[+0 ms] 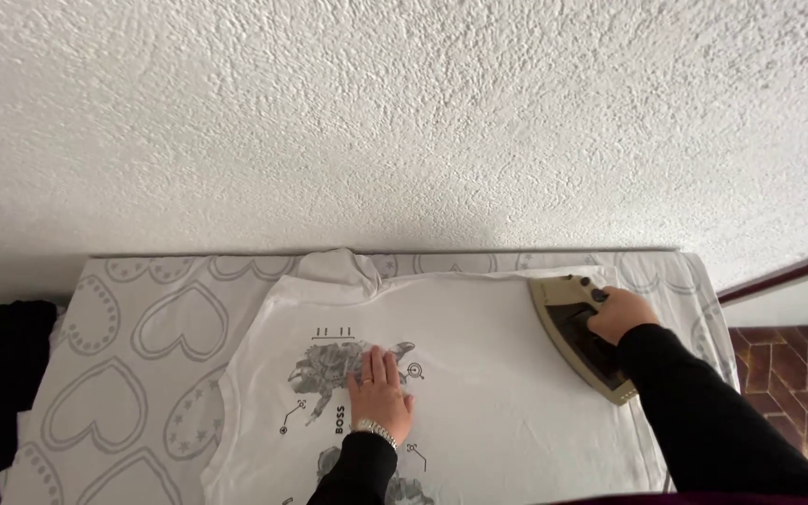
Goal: The person spreads a white t-shirt onto an ironing board and uses an iron to smooth out the fabric.
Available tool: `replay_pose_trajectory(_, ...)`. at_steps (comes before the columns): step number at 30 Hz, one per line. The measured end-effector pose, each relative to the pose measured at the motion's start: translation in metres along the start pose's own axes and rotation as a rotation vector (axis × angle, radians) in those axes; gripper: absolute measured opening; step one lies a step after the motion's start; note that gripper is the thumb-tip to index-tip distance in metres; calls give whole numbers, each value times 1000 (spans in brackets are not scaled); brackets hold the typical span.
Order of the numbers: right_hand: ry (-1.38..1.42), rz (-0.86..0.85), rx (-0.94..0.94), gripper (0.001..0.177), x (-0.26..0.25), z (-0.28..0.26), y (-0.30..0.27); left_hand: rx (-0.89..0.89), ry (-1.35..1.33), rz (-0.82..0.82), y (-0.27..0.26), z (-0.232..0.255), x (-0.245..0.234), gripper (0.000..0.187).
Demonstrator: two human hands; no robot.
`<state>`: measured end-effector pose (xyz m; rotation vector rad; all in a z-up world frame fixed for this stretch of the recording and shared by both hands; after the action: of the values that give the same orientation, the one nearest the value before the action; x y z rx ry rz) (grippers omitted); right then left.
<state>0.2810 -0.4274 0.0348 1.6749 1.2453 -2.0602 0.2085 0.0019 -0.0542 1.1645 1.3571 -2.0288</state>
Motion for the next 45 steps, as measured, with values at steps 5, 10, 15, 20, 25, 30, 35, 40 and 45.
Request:
replay_pose_trajectory(5,48,32,79,28,-1,29,-3,-10,26,-56,-2,2,-1,84)
replay_pose_trajectory(10,130,79,181,36,-5,55,6,-2,4,-42,-4,2,-5,84)
replay_pose_trajectory(15,211,57,306,14,-7,74,-7,-14,-5,-19,0,-1,4,85)
replay_pose_trajectory(20,367,40,418,14,-20,86,-15,-21,74,12,6,-1,11,88)
replay_pose_trajectory(25,453,-40,484,15,-18,80,-40,-16,39,-3,5,-2,8,86)
replay_pose_trajectory(30,273,-1,359,17,-5,87,-35,-14,65,12,10,-2,16,87)
replay_pose_trajectory(35,193,37,317,20,-3,82,-2,-19,38,76,14,-5,22,89)
replay_pose_trajectory(40,419,-20,359,39,3,76,-23,-15,56,43,11,-3,16,89)
replay_pose_trajectory(45,856,-199,467,49,-15,49,-83,-30,59,60,16,-6,23,90)
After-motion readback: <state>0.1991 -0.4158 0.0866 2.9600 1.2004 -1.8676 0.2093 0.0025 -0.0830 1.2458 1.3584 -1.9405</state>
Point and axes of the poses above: each hand's wrist, its own y-axis towards the middle knuckle, its own x-axis out of the palm, z = x × y, the point moved 9 cm from there along y, towards the middle knuckle, and after that the axes turned 15 degrees about x, right-handed, at the moved point
